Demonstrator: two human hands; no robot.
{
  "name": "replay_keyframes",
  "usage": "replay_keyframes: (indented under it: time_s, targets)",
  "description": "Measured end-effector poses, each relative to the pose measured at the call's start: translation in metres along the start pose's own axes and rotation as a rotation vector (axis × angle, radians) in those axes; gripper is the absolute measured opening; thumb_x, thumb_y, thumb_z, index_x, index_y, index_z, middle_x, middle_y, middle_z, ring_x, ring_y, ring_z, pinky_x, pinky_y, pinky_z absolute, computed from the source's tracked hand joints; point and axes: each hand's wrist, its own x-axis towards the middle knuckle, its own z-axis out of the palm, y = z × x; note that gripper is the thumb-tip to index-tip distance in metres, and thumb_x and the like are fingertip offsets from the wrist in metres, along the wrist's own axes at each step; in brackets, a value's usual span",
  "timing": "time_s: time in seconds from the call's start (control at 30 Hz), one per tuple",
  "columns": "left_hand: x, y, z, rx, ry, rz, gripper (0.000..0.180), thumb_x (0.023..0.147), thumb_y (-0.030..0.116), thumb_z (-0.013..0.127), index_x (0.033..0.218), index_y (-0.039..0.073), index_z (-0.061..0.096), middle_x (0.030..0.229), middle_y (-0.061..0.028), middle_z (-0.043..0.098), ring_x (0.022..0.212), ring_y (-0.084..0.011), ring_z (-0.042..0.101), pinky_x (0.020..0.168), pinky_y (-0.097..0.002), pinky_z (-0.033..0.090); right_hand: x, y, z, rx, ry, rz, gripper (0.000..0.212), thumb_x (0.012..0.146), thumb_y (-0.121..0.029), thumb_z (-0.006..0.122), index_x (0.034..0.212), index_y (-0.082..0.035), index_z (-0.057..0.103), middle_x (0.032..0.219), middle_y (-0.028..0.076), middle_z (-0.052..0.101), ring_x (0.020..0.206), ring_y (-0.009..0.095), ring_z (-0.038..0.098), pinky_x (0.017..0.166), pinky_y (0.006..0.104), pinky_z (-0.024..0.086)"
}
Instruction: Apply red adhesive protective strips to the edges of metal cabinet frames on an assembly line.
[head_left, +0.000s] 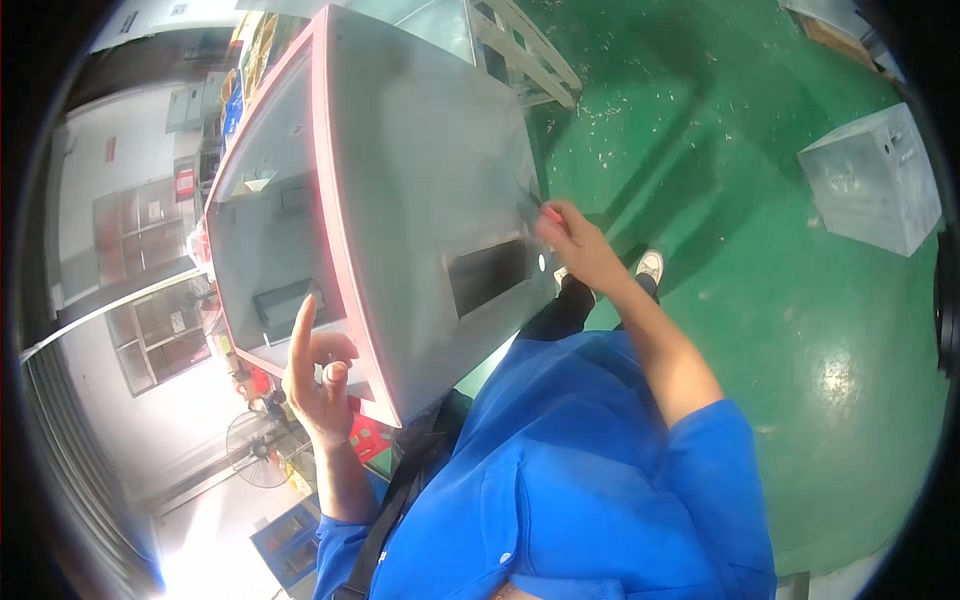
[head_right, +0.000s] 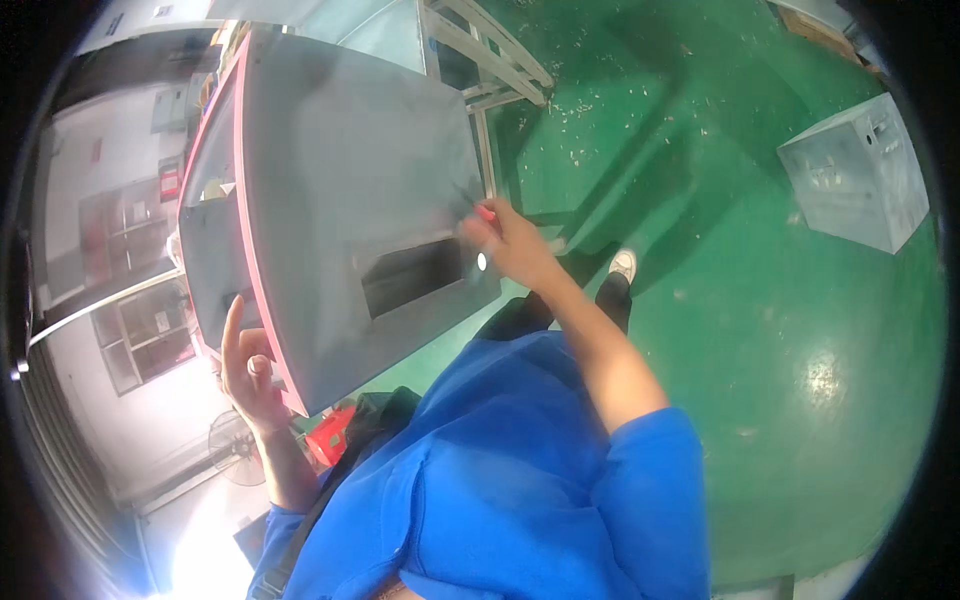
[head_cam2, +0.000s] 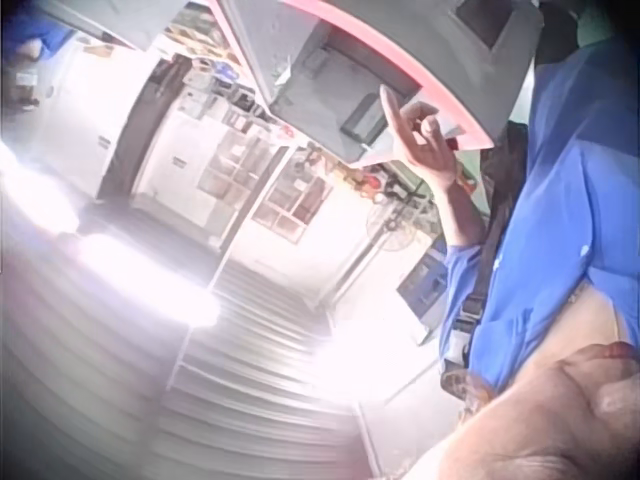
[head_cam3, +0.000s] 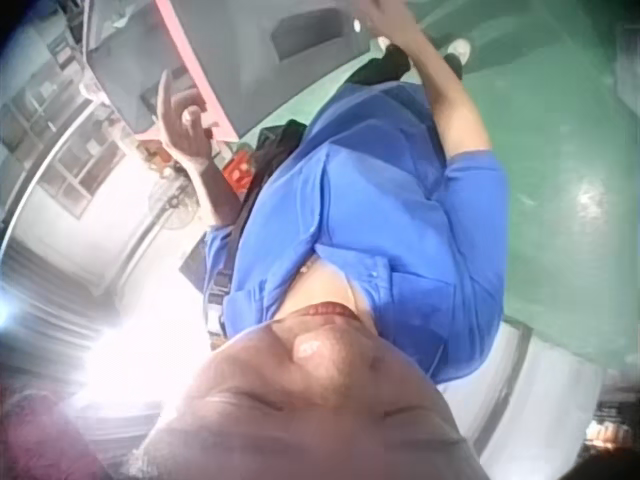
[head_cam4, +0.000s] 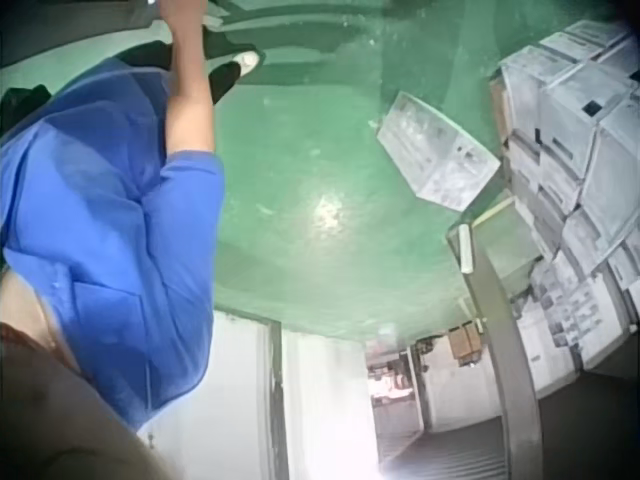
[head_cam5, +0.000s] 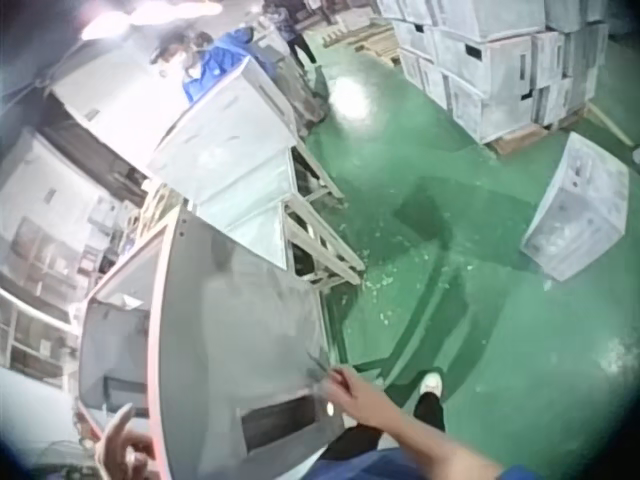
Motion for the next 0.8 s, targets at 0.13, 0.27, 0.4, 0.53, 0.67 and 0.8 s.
replay_keyframes:
  time_s: [0.13, 0.27, 0.4, 0.53, 0.67, 0.8]
  targets:
    - [-0.002, -0.002, -0.001, 0.009, -0.009, 0.025, 0.066, 0.085, 0.052, 0.045, 0.124, -0.001, 0.044, 0.066, -0.0042, 0.057, 0.061, -0.0105, 0.053, 0.058, -0.0241, 0.040, -0.011, 0.006, -0.018, -0.176, -0.079, -0.143, 0.023, 0.089, -0.026, 0.048, 0.095, -0.006, 0.058, 0.095, 0.010, 0.056, 0.088, 0.026, 0.055, 0.075, 0.0321, 0.043]
    - [0.001, 0.000, -0.001, 0.003, -0.048, 0.077, 0.062, 0.087, 0.049, 0.043, 0.124, -0.001, 0.045, 0.066, -0.0047, 0.057, 0.061, -0.0115, 0.054, 0.057, -0.0247, 0.041, -0.009, 0.004, -0.021, -0.528, -0.074, -0.483, 0.019, 0.083, -0.025, 0.056, 0.089, -0.007, 0.056, 0.082, 0.009, 0.055, 0.074, 0.029, 0.054, 0.061, 0.0343, 0.044]
    - [0.001, 0.000, -0.002, -0.001, -0.049, 0.106, 0.059, 0.088, 0.046, 0.043, 0.123, -0.001, 0.045, 0.066, -0.0049, 0.056, 0.060, -0.0109, 0.053, 0.058, -0.0245, 0.043, 0.008, -0.010, -0.024, -0.825, -0.088, -0.717, 0.017, 0.079, -0.025, 0.057, 0.085, -0.009, 0.053, 0.074, 0.005, 0.053, 0.066, 0.025, 0.054, 0.055, 0.0344, 0.043]
    - [0.000, -0.001, -0.001, -0.002, -0.050, 0.122, 0.059, 0.088, 0.047, 0.043, 0.123, -0.001, 0.046, 0.064, -0.0042, 0.056, 0.058, -0.0101, 0.052, 0.056, -0.0238, 0.043, 0.015, -0.018, -0.028, -0.955, -0.087, -0.928, 0.017, 0.077, -0.025, 0.057, 0.083, -0.010, 0.051, 0.070, 0.004, 0.051, 0.063, 0.021, 0.054, 0.052, 0.0335, 0.042]
    - [0.000, -0.001, -0.002, 0.002, -0.079, 0.115, 0.060, 0.088, 0.048, 0.043, 0.122, -0.001, 0.047, 0.060, -0.0026, 0.054, 0.054, -0.0086, 0.050, 0.055, -0.0225, 0.042, 0.020, -0.002, -0.024, -0.934, -0.048, -0.943, 0.017, 0.078, -0.025, 0.057, 0.081, -0.010, 0.050, 0.068, 0.004, 0.050, 0.061, 0.019, 0.054, 0.051, 0.0329, 0.042]
    - [-0.001, 0.007, -0.006, 0.001, -0.136, 0.029, 0.062, 0.087, 0.050, 0.043, 0.121, -0.002, 0.048, 0.054, -0.0007, 0.050, 0.049, -0.0069, 0.046, 0.052, -0.0212, 0.039, 0.019, 0.005, -0.020, -0.947, -0.032, -0.932, 0.017, 0.079, -0.025, 0.057, 0.081, -0.010, 0.050, 0.066, 0.003, 0.049, 0.058, 0.020, 0.053, 0.050, 0.0327, 0.041]
